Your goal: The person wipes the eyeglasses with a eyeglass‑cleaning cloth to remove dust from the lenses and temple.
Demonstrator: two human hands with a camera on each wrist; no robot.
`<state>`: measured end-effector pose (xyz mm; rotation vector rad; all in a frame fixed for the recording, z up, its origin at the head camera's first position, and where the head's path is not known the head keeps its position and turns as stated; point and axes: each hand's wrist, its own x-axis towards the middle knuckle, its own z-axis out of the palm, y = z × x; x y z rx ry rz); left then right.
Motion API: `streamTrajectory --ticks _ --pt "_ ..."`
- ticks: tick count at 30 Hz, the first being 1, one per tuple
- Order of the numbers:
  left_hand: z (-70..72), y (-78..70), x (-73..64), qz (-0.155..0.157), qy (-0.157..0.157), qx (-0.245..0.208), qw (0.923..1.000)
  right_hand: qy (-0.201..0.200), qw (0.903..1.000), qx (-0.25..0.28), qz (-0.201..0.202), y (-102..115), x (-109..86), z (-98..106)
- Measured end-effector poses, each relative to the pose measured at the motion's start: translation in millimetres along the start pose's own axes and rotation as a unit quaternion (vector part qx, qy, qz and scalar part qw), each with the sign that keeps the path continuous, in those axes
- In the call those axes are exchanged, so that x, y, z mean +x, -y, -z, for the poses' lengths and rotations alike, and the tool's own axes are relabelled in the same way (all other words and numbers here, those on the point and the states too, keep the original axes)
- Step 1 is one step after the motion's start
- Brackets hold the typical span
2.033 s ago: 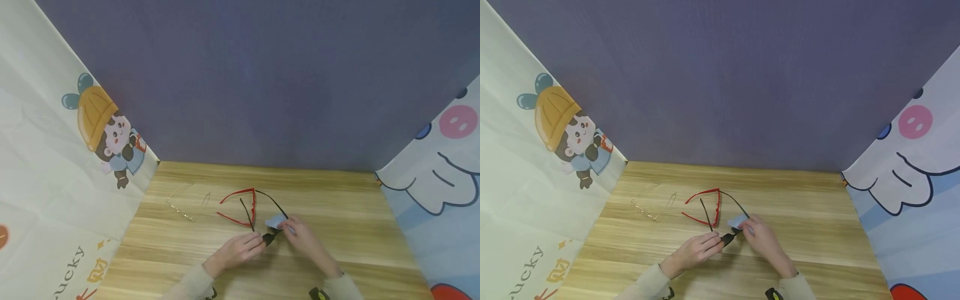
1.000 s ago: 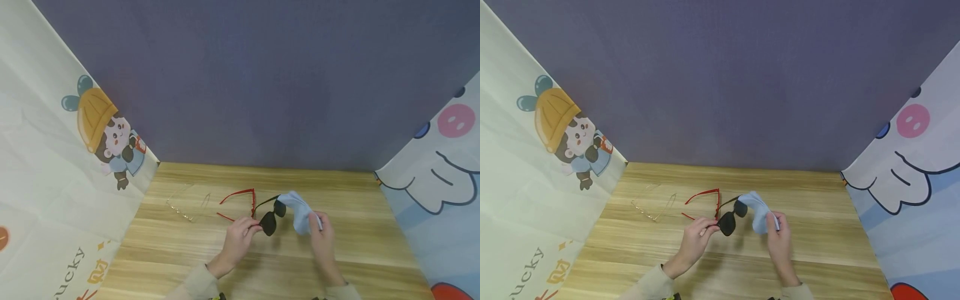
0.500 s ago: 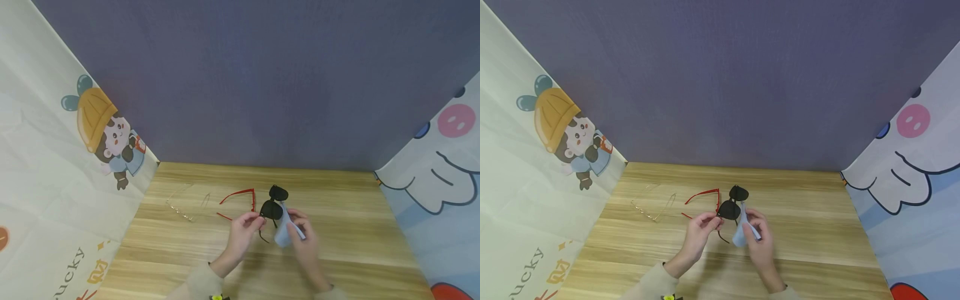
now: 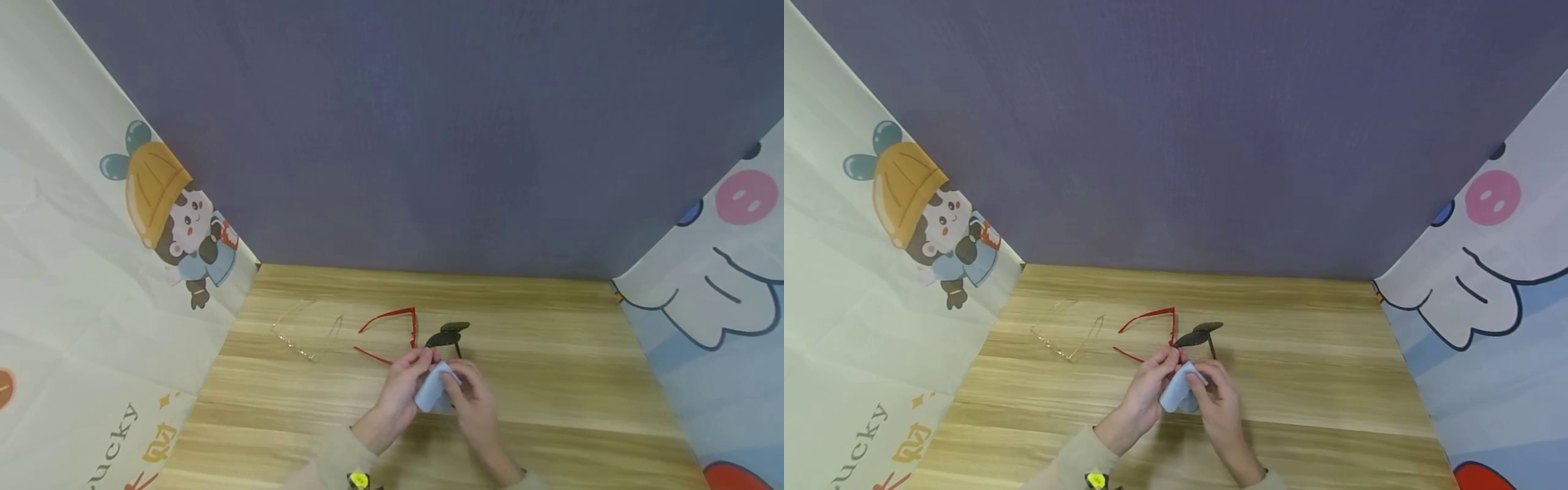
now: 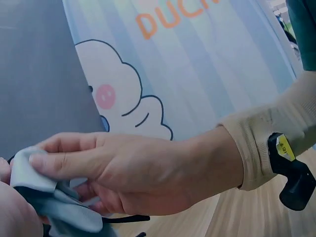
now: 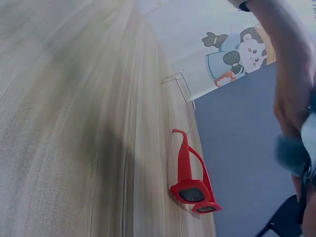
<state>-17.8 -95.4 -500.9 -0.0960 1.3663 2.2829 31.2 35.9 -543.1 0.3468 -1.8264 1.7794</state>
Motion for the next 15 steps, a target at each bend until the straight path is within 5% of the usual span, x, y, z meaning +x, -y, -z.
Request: streamTrajectory --ticks 15 --pt "11.3 2.1 5.8 0.007 -0.037 0.026 0.999 0.002 0.9858 -0.074 -0.151 3 0.8 2"
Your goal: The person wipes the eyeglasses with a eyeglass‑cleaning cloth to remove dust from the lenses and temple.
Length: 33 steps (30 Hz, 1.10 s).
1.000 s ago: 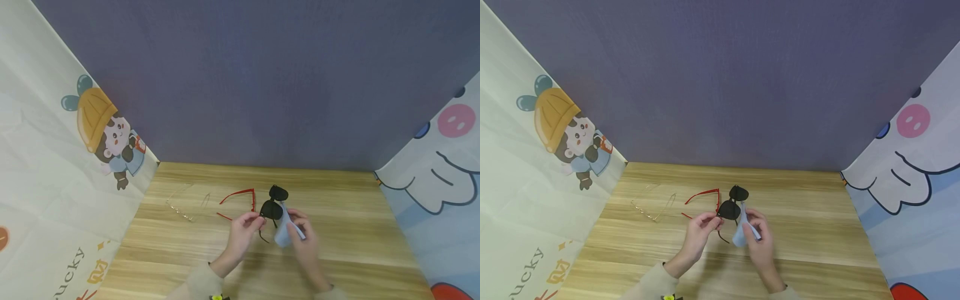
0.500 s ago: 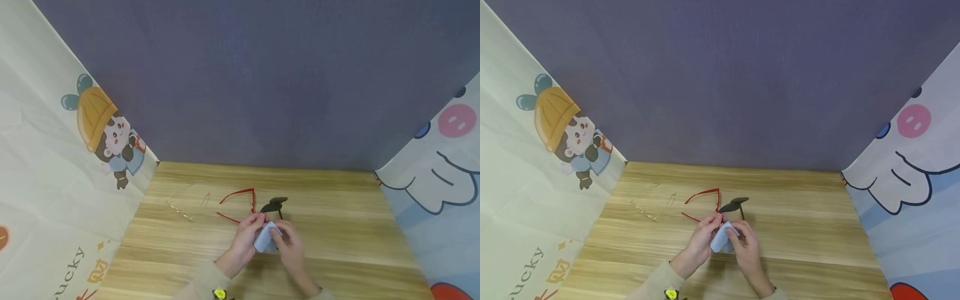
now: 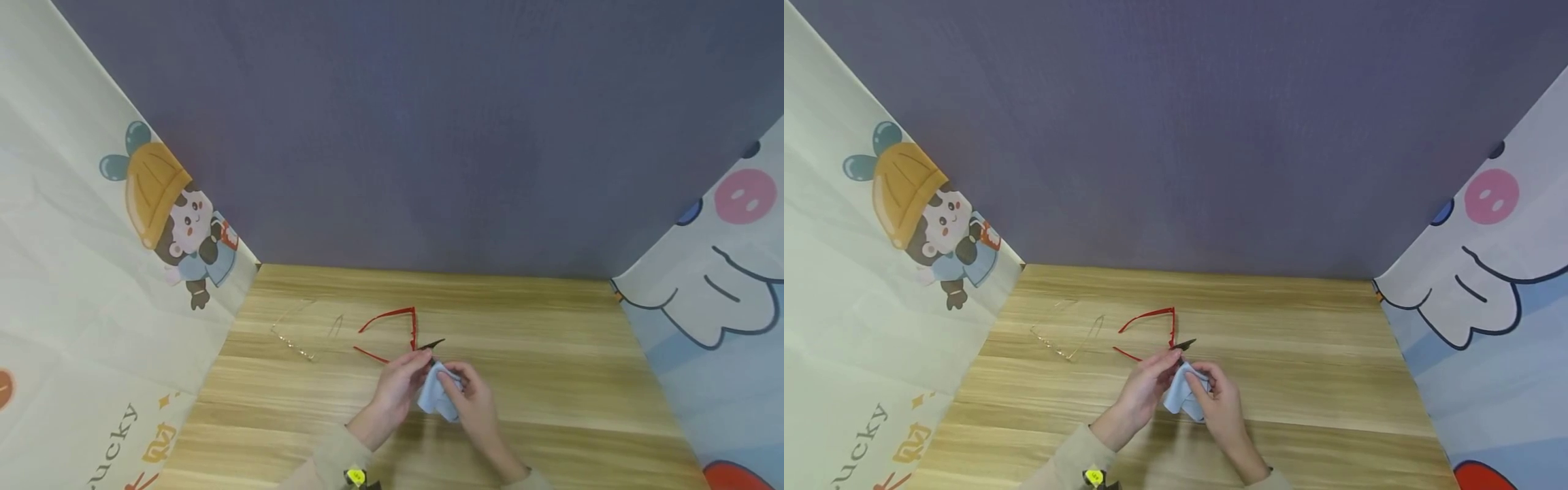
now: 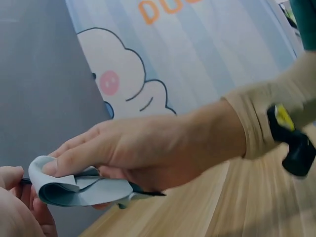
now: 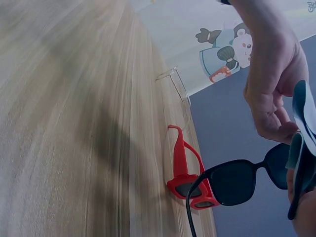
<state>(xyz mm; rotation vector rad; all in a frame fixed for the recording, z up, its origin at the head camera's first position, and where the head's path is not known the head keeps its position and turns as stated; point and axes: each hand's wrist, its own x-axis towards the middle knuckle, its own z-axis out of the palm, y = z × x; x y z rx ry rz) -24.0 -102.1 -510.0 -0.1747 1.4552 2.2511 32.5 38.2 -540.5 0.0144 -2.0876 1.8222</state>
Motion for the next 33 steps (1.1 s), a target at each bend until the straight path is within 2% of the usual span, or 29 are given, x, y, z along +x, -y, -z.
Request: streamTrajectory --ticks 5,10,17,21,24,29,33 --pt "1.0 0.5 0.1 -0.024 -0.02 0.02 0.9993 0.01 0.9996 0.001 -0.025 3 0.8 0" --pt "1.3 -3.2 0.1 -0.029 -0.046 0.006 0.9985 0.031 0.9988 0.007 -0.038 3 0.8 1" --pt "11.1 -12.7 6.7 -0.044 -0.082 -0.049 0.9944 0.128 0.9916 -0.009 -0.018 -6 -7.0 15" --pt "16.9 -15.2 7.2 -0.042 -0.081 -0.048 0.9947 0.179 0.9837 -0.009 -0.009 -13 -10.2 25" --pt "19.9 -13.0 7.9 -0.037 -0.075 -0.044 0.9955 0.198 0.9802 0.008 -0.002 -14 -10.3 28" --pt "20.7 -9.8 7.3 -0.032 -0.076 -0.041 0.9957 0.175 0.9845 0.002 0.013 -10 -9.0 21" --pt "16.5 -9.8 4.1 -0.039 -0.078 -0.041 0.9954 0.128 0.9917 -0.012 -0.008 -2 -3.6 10"
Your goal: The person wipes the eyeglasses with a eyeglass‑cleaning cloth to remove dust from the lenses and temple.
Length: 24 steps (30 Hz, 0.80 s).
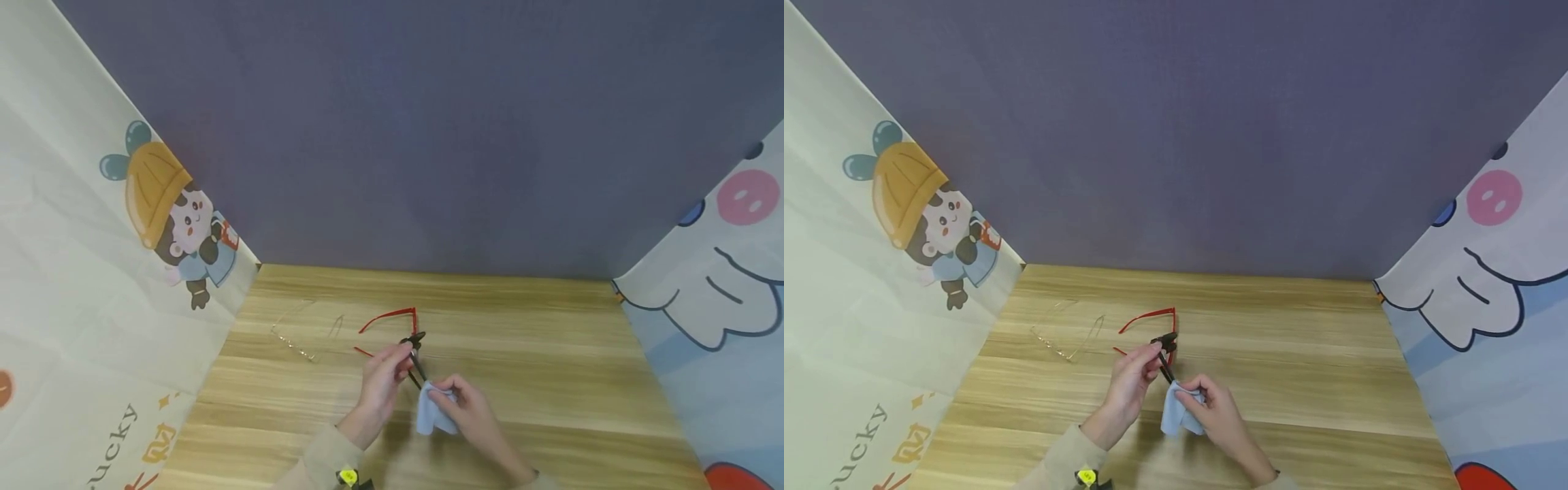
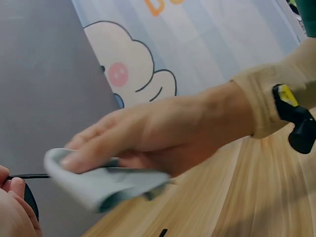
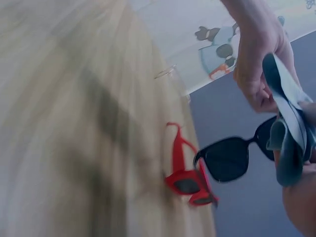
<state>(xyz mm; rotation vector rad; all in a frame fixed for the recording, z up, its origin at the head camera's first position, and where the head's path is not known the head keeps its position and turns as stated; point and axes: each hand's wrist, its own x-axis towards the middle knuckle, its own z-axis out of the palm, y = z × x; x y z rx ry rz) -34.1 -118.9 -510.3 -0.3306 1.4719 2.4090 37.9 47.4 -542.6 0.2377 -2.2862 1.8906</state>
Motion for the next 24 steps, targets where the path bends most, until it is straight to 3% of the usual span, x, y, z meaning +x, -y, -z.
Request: streamTrajectory --ticks 6,11,15,24 --pt "-9.2 2.9 -6.5 -0.018 0.009 0.028 0.9994 -0.049 0.9984 0.014 -0.024 17 17.2 -8" --pt "-11.7 4.2 -8.5 -0.02 0.004 0.04 0.999 -0.051 0.9984 0.013 -0.023 21 23.6 -7" --pt "-9.5 -0.6 -6.4 -0.014 0.008 0.023 0.9996 -0.023 0.9988 0.005 -0.043 17 20.2 -1" --pt "-0.9 -12.4 1.7 -0.017 -0.008 0.002 0.9998 0.083 0.9929 -0.018 -0.083 1 6.8 24"
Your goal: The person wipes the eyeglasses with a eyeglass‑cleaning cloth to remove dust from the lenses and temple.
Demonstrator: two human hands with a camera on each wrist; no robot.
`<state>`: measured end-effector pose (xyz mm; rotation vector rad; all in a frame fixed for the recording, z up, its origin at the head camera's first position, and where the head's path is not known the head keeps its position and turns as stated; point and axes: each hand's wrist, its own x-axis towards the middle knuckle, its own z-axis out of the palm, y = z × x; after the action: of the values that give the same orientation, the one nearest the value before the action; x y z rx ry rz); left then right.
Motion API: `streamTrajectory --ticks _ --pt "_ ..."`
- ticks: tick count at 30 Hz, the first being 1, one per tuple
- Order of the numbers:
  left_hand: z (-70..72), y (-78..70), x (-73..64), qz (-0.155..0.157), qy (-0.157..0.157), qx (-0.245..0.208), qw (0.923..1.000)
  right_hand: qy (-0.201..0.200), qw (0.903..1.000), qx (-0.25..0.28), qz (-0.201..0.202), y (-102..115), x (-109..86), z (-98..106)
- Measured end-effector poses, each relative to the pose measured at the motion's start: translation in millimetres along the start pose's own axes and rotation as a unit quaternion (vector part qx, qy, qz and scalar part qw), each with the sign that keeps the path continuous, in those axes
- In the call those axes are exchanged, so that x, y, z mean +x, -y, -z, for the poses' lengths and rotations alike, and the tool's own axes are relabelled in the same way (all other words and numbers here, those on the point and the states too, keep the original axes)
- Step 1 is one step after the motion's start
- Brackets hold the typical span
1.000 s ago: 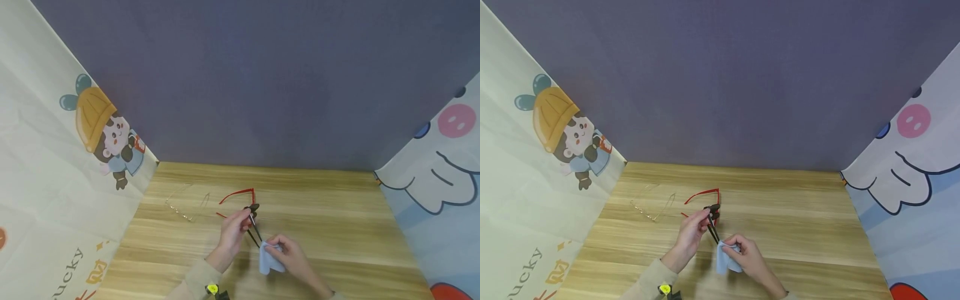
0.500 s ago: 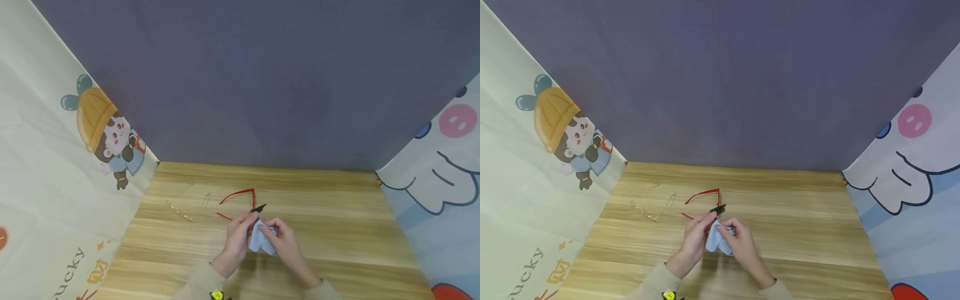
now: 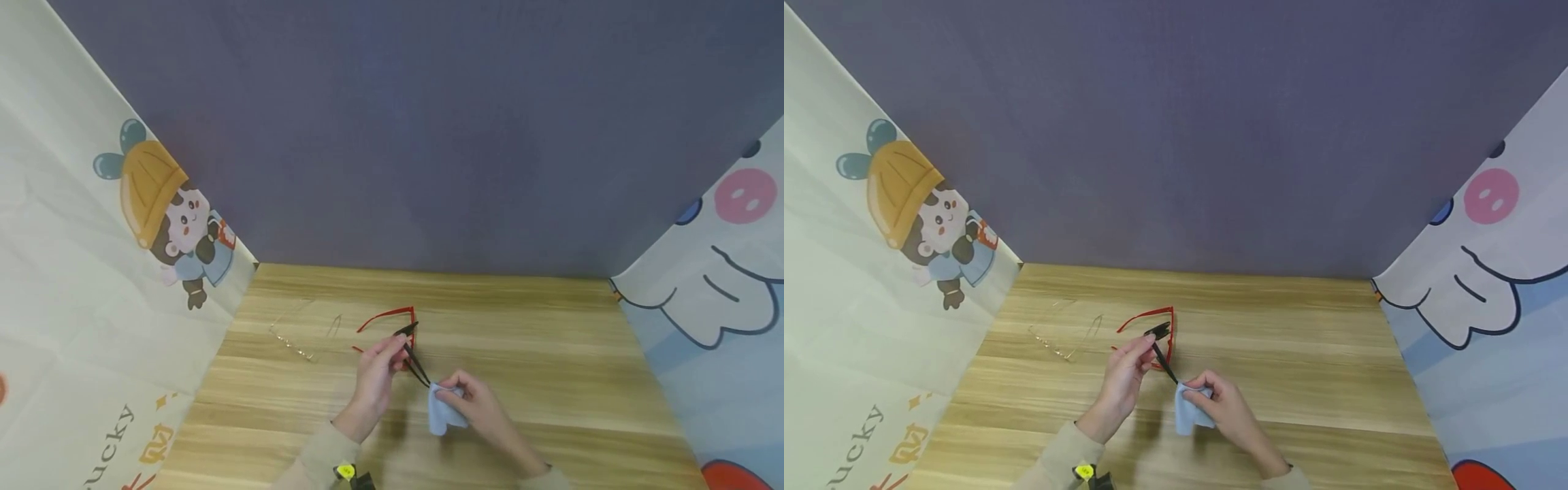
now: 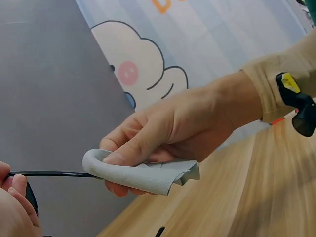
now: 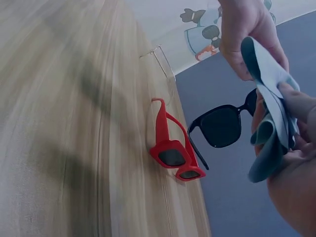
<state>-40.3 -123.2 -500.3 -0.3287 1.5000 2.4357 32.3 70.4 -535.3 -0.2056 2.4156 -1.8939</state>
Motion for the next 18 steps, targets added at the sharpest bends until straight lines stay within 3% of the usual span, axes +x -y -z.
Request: streamTrajectory --ticks 5,11,18 --pt "1.2 -0.5 1.1 0.007 0.0 -0.005 1.0 0.012 0.9998 -0.004 0.016 2 -0.3 3" --pt "-0.3 -1.5 -0.5 -0.007 -0.005 -0.004 1.0 0.009 0.9998 0.003 0.018 12 4.5 -3" --pt "-3.9 3.5 -3.8 -0.008 -0.003 -0.003 1.0 -0.028 0.9994 0.018 -0.012 23 15.2 -11"
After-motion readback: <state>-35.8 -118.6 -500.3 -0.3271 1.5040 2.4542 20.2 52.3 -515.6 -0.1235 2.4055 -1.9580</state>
